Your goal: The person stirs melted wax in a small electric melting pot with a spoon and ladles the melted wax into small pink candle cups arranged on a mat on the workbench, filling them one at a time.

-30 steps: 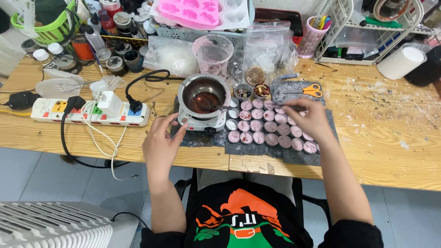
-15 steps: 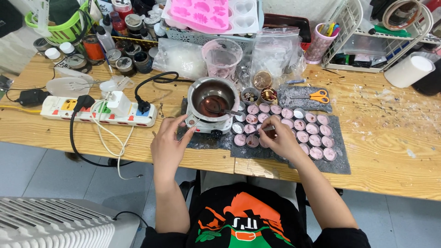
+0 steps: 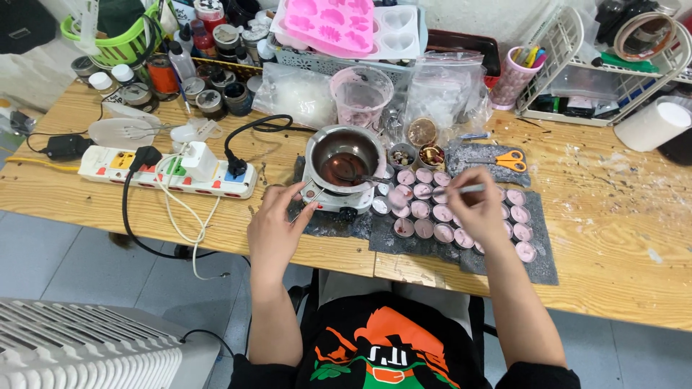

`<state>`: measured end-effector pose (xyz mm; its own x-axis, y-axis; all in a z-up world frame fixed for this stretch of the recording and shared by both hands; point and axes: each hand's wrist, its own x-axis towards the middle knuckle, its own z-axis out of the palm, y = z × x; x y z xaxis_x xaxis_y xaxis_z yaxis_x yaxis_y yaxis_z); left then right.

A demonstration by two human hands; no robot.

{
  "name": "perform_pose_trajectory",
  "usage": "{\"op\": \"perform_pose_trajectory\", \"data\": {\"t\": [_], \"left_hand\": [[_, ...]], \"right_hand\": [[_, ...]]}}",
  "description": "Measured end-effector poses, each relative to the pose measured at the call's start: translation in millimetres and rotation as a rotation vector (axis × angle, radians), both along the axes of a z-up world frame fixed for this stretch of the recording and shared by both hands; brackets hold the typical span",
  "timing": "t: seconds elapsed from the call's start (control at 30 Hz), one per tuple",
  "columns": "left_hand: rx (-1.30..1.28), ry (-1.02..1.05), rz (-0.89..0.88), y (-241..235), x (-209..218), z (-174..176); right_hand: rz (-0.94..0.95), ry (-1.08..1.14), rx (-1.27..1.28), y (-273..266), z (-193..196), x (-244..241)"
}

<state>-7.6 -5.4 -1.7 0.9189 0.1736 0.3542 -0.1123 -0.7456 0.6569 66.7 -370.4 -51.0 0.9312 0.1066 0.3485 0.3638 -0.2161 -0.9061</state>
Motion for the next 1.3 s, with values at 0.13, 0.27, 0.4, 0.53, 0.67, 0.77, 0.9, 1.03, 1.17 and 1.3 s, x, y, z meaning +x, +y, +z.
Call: {"op": "perform_pose_trajectory", "data": {"t": [0.13,0.27,0.4,0.53,0.67,0.77,0.9,1.03,1.17,1.3], "left_hand": [[0.004,0.0,0.001,1,0,-2],[-0.039,0.002,0.013,-1,-2,4],[-0.078,-0.019,0.05,-5,-2,6],[-0.143,-0.028,0.055,-5,-2,5],[-0.158,-0.015,0.066,-6,-1,7],[-0.147,-0.004,0.068,-5,0,5],[-0.165,-0.01,0.053,-3,-2,3],[-0.155,0.0,0.059,-4,-2,5],[-0.139,0.013,0.062,-4,-1,2],[-0.138,-0.001,0.057,-4,-2,1]], "right_hand": [[-0.092,-0.153,0.165,6,33,16],[0.046,-0.347,-0.042,54,73,30],[0.215,-0.52,-0.406,94,87,47],[0.24,-0.579,-0.556,101,91,50],[0.198,-0.419,-0.563,90,92,44],[0.196,-0.29,-0.536,76,91,35],[0.142,-0.214,-0.523,48,85,14],[-0.06,-0.148,-0.518,20,42,-4],[-0.341,-0.141,-0.555,15,-11,-18],[-0.484,-0.271,-0.754,27,-18,-32]]}}
